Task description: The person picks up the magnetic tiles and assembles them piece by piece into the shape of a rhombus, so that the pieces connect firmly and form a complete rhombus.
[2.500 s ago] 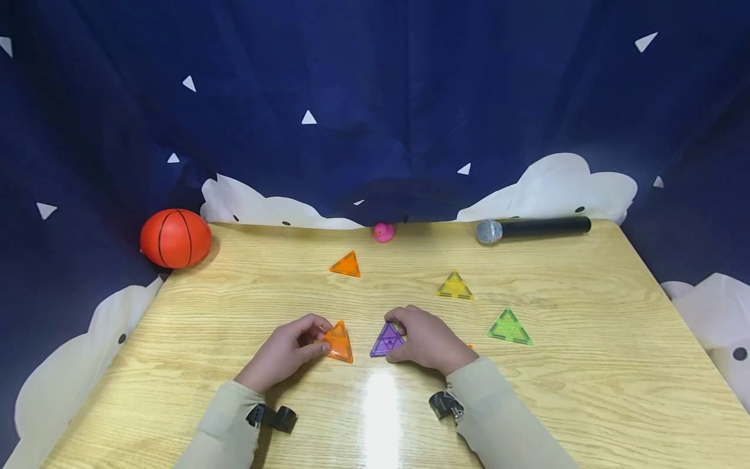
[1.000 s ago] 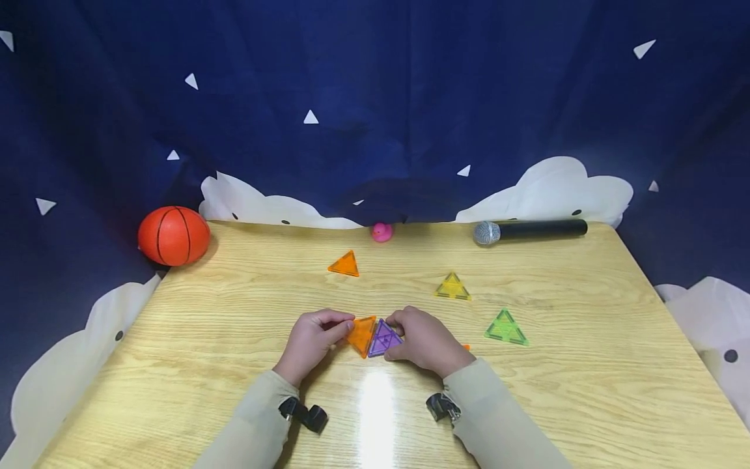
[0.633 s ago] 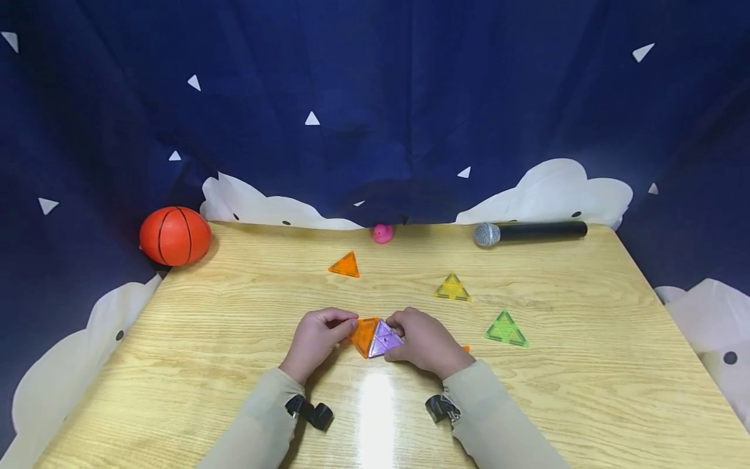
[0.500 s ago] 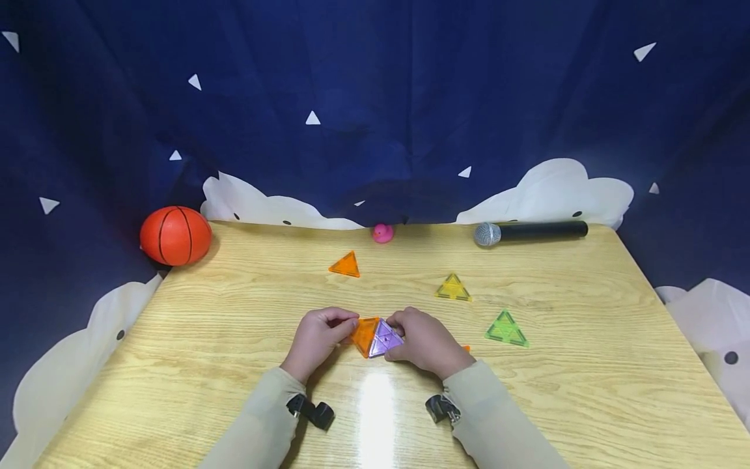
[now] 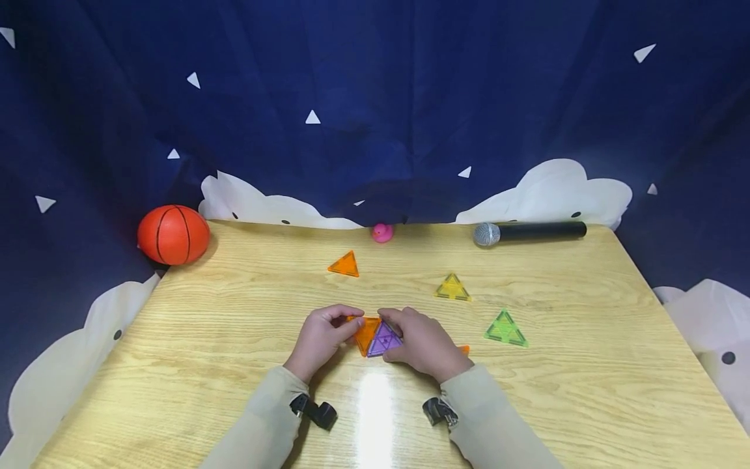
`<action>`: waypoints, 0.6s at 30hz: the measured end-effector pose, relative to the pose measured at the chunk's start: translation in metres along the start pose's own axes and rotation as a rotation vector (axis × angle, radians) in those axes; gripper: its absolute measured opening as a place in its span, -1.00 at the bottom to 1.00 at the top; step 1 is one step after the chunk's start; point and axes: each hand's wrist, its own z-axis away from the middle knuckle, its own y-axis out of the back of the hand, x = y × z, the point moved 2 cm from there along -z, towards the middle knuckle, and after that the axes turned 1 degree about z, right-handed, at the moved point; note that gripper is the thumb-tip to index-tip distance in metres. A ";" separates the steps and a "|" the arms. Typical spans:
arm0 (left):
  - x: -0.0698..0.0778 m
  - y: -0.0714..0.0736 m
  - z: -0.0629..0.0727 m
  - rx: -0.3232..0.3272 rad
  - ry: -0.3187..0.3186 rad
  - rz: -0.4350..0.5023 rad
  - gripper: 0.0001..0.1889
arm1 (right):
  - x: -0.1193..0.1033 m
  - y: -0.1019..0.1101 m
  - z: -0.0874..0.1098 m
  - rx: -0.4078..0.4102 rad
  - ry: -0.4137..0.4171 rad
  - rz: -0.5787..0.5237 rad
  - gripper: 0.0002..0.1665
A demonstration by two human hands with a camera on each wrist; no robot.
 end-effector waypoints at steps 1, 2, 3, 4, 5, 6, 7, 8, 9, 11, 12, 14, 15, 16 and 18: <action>0.000 0.000 0.000 -0.003 -0.004 0.004 -0.81 | 0.000 -0.001 0.000 -0.003 0.001 0.004 -0.09; 0.000 -0.001 0.000 -0.008 -0.007 0.009 -0.81 | 0.000 -0.001 0.000 -0.006 0.000 0.010 -0.09; 0.001 -0.001 0.000 -0.013 -0.008 0.012 -0.80 | 0.000 -0.001 0.000 -0.006 0.001 0.014 -0.10; 0.001 -0.002 0.000 -0.019 -0.008 0.013 -0.79 | 0.000 -0.001 0.000 -0.006 0.000 0.016 -0.10; 0.001 -0.002 0.000 -0.025 -0.005 0.013 -0.78 | 0.000 -0.002 0.000 -0.006 -0.001 0.017 -0.11; 0.001 -0.003 0.000 -0.031 -0.002 0.010 -0.77 | 0.000 -0.002 0.000 -0.004 -0.003 0.017 -0.12; 0.001 -0.003 0.000 -0.040 0.004 0.008 -0.77 | 0.000 -0.002 0.000 -0.003 -0.005 0.016 -0.13; 0.001 -0.003 0.000 -0.051 0.011 0.006 -0.76 | 0.000 -0.002 0.000 -0.001 -0.007 0.015 -0.13; 0.001 -0.003 0.000 -0.060 0.016 0.000 -0.75 | 0.000 -0.002 0.000 0.001 -0.010 0.012 -0.14; 0.000 -0.004 0.000 -0.078 0.023 -0.010 -0.73 | 0.000 -0.002 0.000 0.003 -0.017 0.004 -0.14; 0.000 -0.004 0.000 -0.087 0.028 -0.015 -0.72 | 0.000 -0.002 0.000 0.002 -0.020 0.000 -0.14; 0.001 -0.005 0.002 -0.101 0.037 -0.026 -0.70 | 0.000 -0.002 0.000 0.002 -0.027 -0.007 -0.15; 0.001 -0.005 0.002 -0.107 0.042 -0.030 -0.68 | 0.000 -0.002 0.000 0.003 -0.026 -0.008 -0.15; 0.001 -0.005 0.003 -0.114 0.044 -0.029 -0.67 | 0.000 -0.002 0.000 0.004 -0.026 -0.009 -0.15; 0.002 -0.005 0.005 -0.131 0.047 -0.026 -0.66 | 0.000 -0.002 0.000 0.006 -0.028 -0.016 -0.16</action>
